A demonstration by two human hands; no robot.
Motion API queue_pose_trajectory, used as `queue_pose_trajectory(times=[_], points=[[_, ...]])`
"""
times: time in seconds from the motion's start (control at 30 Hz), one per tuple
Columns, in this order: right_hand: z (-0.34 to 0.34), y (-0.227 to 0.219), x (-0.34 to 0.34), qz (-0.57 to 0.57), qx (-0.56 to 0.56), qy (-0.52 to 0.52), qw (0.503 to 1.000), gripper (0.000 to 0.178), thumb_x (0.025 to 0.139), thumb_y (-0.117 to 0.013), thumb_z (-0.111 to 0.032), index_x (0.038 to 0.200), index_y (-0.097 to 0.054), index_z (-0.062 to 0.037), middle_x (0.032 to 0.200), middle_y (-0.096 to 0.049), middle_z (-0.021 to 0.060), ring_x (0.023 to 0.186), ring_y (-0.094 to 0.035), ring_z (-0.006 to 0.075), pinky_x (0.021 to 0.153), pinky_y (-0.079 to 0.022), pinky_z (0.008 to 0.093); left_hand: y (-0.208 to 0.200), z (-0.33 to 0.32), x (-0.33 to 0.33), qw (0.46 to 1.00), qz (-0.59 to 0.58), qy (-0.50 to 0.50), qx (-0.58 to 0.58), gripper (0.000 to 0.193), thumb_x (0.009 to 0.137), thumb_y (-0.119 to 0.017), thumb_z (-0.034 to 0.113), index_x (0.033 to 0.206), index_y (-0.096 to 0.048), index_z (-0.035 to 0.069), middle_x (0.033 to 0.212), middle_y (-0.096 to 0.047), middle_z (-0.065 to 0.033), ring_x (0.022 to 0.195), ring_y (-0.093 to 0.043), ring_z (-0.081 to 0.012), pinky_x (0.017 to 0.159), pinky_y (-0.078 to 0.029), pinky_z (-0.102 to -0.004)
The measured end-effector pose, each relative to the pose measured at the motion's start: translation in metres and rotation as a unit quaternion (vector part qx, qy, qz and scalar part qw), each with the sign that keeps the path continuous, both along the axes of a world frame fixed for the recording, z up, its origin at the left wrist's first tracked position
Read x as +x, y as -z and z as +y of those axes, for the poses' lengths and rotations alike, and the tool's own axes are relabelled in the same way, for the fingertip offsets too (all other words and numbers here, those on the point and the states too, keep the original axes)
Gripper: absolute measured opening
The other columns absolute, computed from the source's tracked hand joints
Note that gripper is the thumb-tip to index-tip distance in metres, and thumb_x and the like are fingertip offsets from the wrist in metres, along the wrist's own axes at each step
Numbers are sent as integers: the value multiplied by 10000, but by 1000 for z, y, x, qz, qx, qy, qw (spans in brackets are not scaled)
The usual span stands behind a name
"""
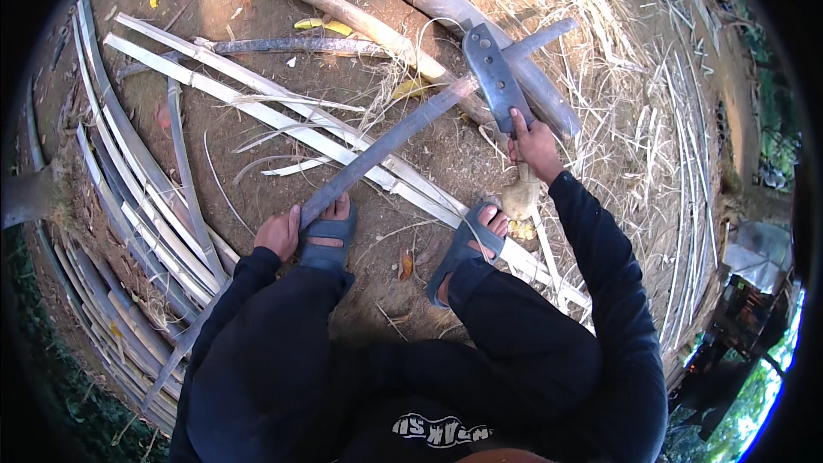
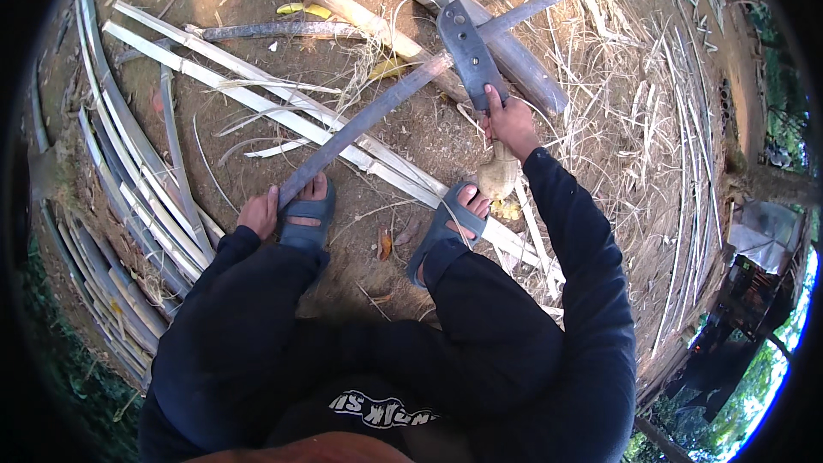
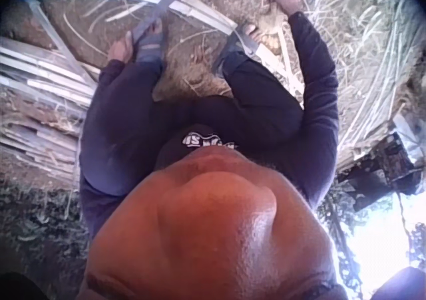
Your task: The person shaves a thin strip of bamboo by running a machete along its length, scraping the surface to smooth it. They hold the bamboo strip by hand while repeatedly passing the blade over it.
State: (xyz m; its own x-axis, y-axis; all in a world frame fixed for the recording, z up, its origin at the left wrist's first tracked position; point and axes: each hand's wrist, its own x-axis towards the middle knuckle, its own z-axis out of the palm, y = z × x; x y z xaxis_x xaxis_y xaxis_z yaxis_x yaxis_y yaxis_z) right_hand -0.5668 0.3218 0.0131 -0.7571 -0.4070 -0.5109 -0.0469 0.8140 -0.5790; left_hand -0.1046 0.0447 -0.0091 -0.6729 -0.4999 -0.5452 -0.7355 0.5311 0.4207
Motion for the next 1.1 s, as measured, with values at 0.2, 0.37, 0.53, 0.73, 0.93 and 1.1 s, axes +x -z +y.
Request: queue_pose_trajectory(times=[0.2, 0.37, 0.53, 0.73, 0.93, 1.1], points=[[5, -20, -16, -52, -70, 116, 989, 626, 985, -513, -534, 804, -626, 54, 610, -624, 94, 477, -622, 193, 455, -521, 343, -4, -2, 10, 1000, -18, -6, 11, 695, 1051, -253, 441, 791, -668, -53, 805, -615, -350, 844, -603, -518, 819, -459, -573], [13, -12, -7, -42, -29, -10, 999, 564, 986, -532, -511, 817, -599, 23, 607, -588, 71, 470, -573, 170, 454, -492, 338, 7, 0, 12, 999, 2, -15, 47, 700, 1052, -252, 443, 795, -662, -64, 801, -605, -359, 844, -593, -525, 834, -450, -570], [-7, -33, 9, -59, -27, 49, 997, 613, 982, -526, -520, 779, -635, 48, 590, -636, 99, 502, -644, 193, 536, -537, 336, -2, -7, 10, 999, -17, -21, 37, 705, 1053, -251, 441, 782, -661, -63, 802, -607, -355, 841, -598, -519, 836, -456, -560], [-29, -39, 29, -28, -2, -58, 998, 629, 990, -507, -519, 730, -643, 37, 585, -655, 95, 498, -657, 182, 516, -553, 336, -5, 2, 15, 999, 19, 1, -28, 603, 1047, -296, 430, 884, -672, -13, 794, -631, -319, 797, -618, -496, 773, -480, -572], [-12, -23, 7, 0, 16, 36, 999, 647, 985, -497, -538, 731, -642, 39, 631, -669, 158, 547, -681, 244, 591, -567, 374, 8, 15, 16, 989, 29, 39, -139, 457, 1035, -360, 421, 898, -620, 71, 720, -655, -234, 676, -647, -435, 626, -519, -546], [-12, -48, 4, 41, 55, -28, 997, 648, 994, -477, -538, 745, -647, 35, 598, -652, 130, 515, -667, 217, 534, -559, 366, 11, 13, 30, 983, 45, 41, -174, 428, 1037, -367, 406, 869, -578, 75, 706, -653, -224, 644, -646, -432, 591, -519, -542]])
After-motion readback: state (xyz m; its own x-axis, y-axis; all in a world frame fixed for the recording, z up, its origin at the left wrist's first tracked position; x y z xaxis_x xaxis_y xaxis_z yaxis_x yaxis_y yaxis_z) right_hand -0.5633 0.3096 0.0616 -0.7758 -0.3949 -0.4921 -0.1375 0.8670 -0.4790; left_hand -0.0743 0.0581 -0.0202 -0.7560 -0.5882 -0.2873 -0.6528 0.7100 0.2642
